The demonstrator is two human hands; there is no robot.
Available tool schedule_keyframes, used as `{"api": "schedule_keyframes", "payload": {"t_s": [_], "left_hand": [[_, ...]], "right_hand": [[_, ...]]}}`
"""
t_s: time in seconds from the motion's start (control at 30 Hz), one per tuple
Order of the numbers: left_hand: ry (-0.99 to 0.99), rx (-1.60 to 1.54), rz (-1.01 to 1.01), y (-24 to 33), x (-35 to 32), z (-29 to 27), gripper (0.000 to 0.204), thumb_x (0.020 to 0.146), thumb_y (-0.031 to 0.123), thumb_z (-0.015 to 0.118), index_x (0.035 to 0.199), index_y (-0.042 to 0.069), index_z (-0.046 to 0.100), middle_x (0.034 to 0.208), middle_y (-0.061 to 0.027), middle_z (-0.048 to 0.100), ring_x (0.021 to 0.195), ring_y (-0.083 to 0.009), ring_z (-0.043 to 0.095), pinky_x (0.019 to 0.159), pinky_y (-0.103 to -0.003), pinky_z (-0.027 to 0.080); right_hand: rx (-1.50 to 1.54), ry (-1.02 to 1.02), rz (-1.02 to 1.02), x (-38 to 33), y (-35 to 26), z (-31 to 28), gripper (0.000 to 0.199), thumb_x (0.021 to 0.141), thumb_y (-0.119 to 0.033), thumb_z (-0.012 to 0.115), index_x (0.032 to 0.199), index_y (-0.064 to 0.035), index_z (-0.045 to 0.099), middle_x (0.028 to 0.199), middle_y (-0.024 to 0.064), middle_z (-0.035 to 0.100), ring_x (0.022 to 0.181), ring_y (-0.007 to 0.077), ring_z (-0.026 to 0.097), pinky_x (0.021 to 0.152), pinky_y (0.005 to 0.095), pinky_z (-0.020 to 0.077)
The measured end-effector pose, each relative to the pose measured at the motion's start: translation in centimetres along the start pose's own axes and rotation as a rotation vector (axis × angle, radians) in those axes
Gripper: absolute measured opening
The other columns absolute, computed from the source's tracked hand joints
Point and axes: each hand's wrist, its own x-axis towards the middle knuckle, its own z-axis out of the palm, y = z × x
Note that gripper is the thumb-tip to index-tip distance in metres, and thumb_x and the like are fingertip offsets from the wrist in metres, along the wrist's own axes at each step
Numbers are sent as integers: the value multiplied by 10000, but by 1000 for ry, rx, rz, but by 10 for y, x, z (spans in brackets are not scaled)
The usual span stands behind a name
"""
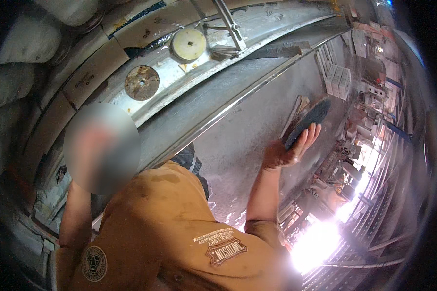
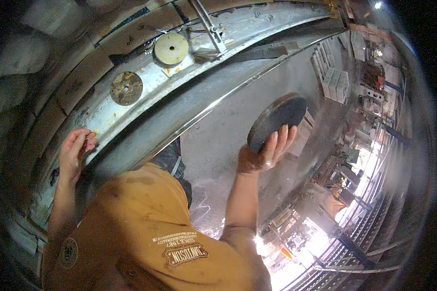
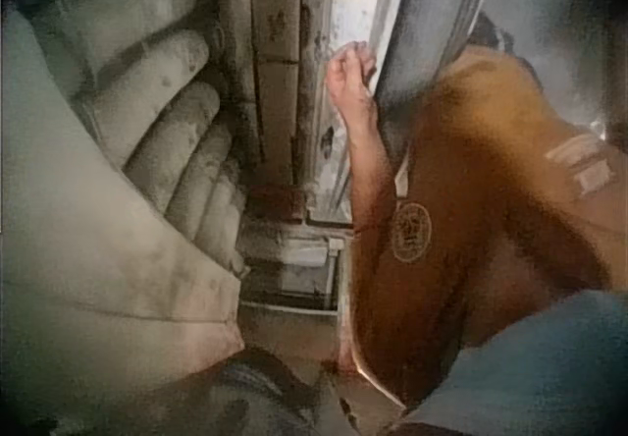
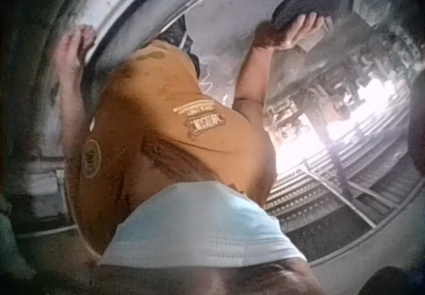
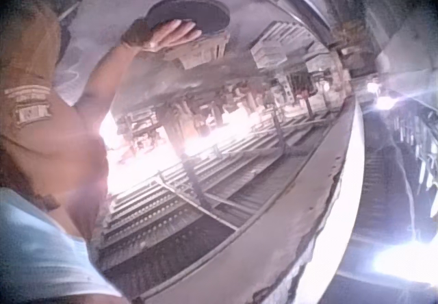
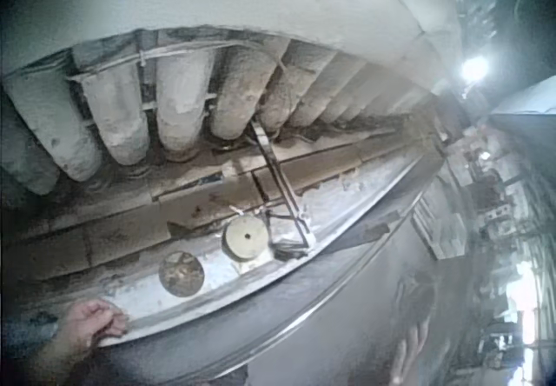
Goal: The person picks up a dirty circular metal disc and scrapes its surface with a small tool, then places it on a shelf. The person repeats this process with another disc, scraping and placing it on the shelf. The person then uses a wrench to tighten a bolt on a metal bracket above the shelf.
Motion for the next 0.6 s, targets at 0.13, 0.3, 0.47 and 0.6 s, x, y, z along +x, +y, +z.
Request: {"api": "schedule_keyframes", "payload": {"t_s": [0.13,0.3,0.47,0.6], "left_hand": [[-62,-6,-12,10,1,12,240,988,221,484,1087,22,574,1028,-79,643,884,-124,615,803,-254,491],[-58,77,8,3,-2,2,249,982,225,496,1097,17,572,1028,-83,644,899,-130,614,813,-260,488],[-107,48,-59,19,2,3,252,976,219,510,1109,13,567,1040,-78,639,914,-128,606,827,-259,477],[-115,-236,-101,28,-5,20,236,965,191,512,1114,17,568,1048,-72,638,918,-117,596,831,-249,465]], "right_hand": [[115,-528,135,-85,3,22,261,878,-55,579,1116,-127,659,1245,92,602,1214,320,517,1045,517,348],[-5,-637,45,-79,15,32,342,872,-44,577,1196,-145,614,1232,71,607,1209,333,505,997,530,369],[236,-554,266,-50,0,13,343,846,63,553,1168,-33,621,1195,132,624,1115,313,584,1032,469,374],[1040,-143,1345,0,-57,5,324,942,-66,544,1246,28,482,1180,132,595,1053,210,596,936,347,479]]}}
